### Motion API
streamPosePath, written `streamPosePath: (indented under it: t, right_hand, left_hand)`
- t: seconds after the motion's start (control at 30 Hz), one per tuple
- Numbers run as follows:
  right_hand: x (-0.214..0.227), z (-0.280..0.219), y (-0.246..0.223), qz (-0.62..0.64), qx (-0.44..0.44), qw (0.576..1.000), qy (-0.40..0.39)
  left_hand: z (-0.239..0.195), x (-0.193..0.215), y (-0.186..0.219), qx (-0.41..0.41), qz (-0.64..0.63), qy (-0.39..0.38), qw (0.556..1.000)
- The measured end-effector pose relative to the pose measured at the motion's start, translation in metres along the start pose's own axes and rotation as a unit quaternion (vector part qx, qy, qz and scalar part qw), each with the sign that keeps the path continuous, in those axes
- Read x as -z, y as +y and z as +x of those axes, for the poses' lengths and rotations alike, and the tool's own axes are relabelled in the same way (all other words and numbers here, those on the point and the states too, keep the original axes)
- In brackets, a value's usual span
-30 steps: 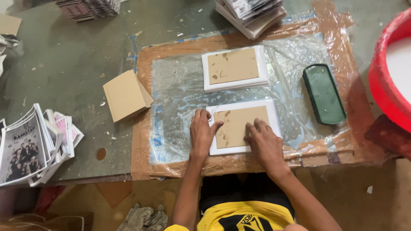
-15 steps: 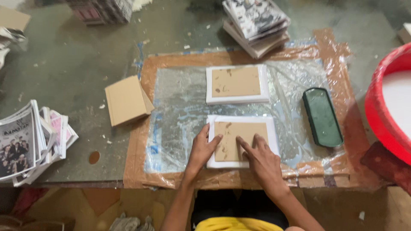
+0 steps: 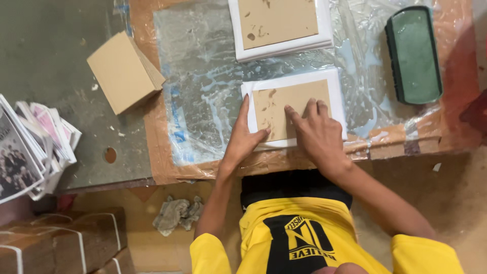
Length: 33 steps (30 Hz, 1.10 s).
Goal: The person places cardboard covers onto white paper blocks, presses them down by hand, and smooths the spine area using a green brush-like tool.
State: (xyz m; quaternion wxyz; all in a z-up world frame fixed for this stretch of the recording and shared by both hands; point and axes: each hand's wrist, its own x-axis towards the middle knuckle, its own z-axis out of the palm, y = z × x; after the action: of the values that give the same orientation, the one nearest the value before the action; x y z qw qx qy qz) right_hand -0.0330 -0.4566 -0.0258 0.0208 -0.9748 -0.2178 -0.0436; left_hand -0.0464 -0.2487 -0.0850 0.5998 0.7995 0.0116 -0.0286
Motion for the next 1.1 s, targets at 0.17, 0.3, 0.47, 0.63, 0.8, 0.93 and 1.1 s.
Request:
streamPosePath:
  t: [0.17, 0.3, 0.47, 0.63, 0.8, 0.93, 1.1]
  right_hand:
    - [0.037, -0.012, 0.035, 0.229, 0.015, 0.973, -0.012]
    - [0.059, -0.058, 0.06, 0.362, -0.047, 0.929, 0.063]
    - [0.065, -0.118, 0.077, 0.398, -0.2, 0.891, 0.087]
    - [0.065, -0.123, 0.073, 0.393, -0.265, 0.876, 0.087]
    - [0.066, -0.126, 0.072, 0.337, -0.252, 0.903, 0.084]
    - [0.063, -0.129, 0.074, 0.346, -0.219, 0.904, 0.121]
    - [0.069, -0.122, 0.072, 0.338, -0.214, 0.91, 0.109]
  left_hand:
    - [-0.015, 0.006, 0.023, 0.044, 0.025, -0.029, 0.998]
    - [-0.003, 0.019, 0.04, -0.059, 0.054, -0.025, 0.997]
    - [0.047, 0.061, 0.066, -0.06, -0.148, -0.005, 0.987]
    - [0.18, 0.075, 0.053, -0.055, -0.186, -0.02, 0.981]
    - [0.262, 0.06, -0.003, -0.088, 0.02, -0.032, 0.995]
    - [0.265, 0.061, -0.025, 0.004, -0.002, -0.067, 0.998]
    - [0.239, 0.069, 0.009, 0.05, 0.074, -0.001, 0.996]
